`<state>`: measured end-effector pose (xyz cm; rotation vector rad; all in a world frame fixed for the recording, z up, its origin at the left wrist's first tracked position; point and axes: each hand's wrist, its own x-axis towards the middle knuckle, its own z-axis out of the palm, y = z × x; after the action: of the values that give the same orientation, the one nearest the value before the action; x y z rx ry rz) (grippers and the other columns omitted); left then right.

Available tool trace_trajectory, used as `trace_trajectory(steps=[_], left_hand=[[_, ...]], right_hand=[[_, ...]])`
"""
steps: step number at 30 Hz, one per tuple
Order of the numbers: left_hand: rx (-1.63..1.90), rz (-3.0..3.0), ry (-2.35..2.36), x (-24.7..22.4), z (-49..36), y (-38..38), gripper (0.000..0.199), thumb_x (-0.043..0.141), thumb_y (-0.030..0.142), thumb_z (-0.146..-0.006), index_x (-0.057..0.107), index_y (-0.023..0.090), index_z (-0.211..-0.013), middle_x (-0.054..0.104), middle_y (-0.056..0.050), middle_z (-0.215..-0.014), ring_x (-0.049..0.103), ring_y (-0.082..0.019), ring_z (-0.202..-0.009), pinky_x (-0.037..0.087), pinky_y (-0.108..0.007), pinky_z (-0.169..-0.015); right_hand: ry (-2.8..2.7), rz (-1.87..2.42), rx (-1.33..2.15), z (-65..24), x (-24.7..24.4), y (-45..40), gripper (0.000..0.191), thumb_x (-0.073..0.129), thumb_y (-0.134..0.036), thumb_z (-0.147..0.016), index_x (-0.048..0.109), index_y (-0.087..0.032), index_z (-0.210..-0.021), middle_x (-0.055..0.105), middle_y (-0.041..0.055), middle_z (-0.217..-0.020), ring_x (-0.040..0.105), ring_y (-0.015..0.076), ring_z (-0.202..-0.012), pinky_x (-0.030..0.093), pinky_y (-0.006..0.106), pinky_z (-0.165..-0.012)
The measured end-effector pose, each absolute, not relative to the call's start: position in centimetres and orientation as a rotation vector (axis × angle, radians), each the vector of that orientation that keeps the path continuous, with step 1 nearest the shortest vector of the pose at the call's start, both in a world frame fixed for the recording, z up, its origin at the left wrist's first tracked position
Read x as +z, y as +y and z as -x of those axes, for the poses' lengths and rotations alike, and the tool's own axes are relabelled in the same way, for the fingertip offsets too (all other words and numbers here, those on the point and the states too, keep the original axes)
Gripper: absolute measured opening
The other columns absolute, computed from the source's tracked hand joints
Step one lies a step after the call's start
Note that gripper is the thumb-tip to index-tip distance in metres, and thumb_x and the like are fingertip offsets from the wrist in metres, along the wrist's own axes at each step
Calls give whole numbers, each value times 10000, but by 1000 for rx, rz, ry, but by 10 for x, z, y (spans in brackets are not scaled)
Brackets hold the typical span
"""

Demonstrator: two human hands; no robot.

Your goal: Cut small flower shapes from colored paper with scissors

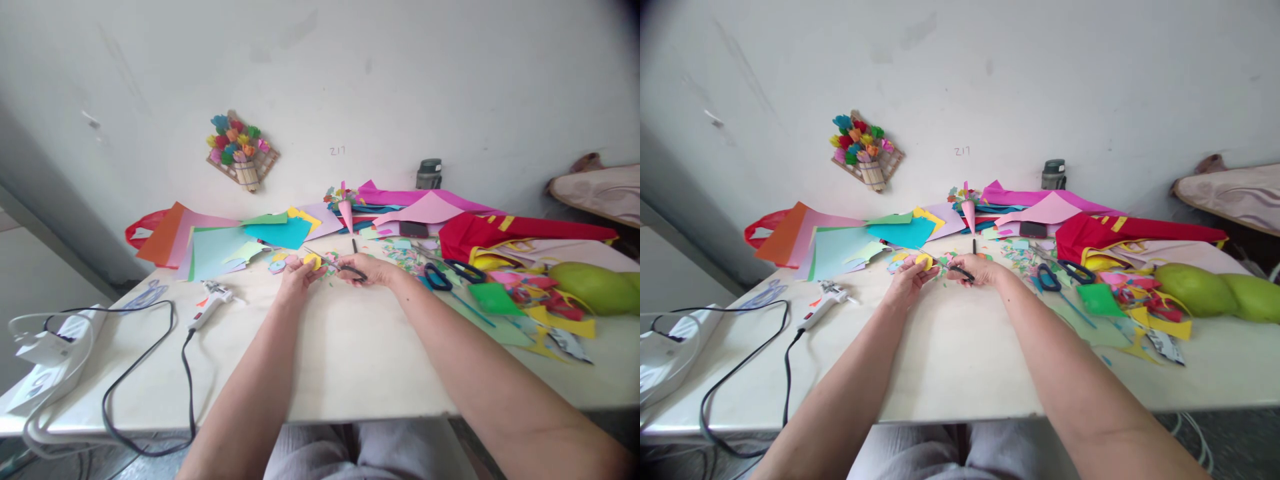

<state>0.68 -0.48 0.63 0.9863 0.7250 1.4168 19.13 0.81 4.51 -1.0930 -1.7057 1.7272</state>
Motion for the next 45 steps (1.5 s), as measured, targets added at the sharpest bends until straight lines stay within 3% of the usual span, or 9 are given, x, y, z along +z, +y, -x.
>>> trace_trajectory(steps=[5,11,14,19,27,45], left_hand=[[1409,-995,729,7,-7,-6,230,757,263,-629,645,116,-766,675,-47,-756,682,-197,-736,527,-351,-826],[1404,-994,765,9,-8,-8,263,764,267,-606,658,103,-782,678,-56,-789,669,-182,-727,520,-361,-837],[1389,-1015,784,9,-7,-8,295,770,287,-593,660,100,-793,677,-60,-782,663,-170,-692,529,-332,-790],[1399,-1020,829,9,-6,-6,305,779,336,-580,625,121,-730,658,-32,-715,638,-136,-615,531,-290,-703],[1441,-1026,774,9,-6,-7,300,792,310,-563,554,140,-630,623,1,-677,615,-124,-677,528,-303,-736],[1438,-1021,794,9,-7,-7,293,794,310,-559,574,139,-651,616,-1,-667,611,-127,-668,525,-308,-739]], right_hand=[[-1748,1052,1673,-193,37,13,70,566,-114,-724,508,-153,-717,425,-81,-391,376,52,-306,268,154,-287],[-1693,1081,1740,-193,35,18,69,482,-167,-796,507,-157,-732,443,-65,-385,397,67,-299,292,164,-282],[-1693,1073,1738,-193,35,18,79,469,-143,-792,508,-155,-724,430,-70,-371,394,63,-295,284,157,-275],[-1740,986,1734,-194,29,21,123,617,-163,-720,501,-158,-679,426,-88,-383,387,46,-292,275,148,-266],[-1795,1015,1754,-197,30,22,191,625,-217,-752,478,-167,-640,459,-69,-376,399,48,-276,248,149,-250],[-1701,936,1794,-193,28,24,132,603,-186,-775,493,-153,-711,424,-92,-394,374,38,-285,269,143,-258]])
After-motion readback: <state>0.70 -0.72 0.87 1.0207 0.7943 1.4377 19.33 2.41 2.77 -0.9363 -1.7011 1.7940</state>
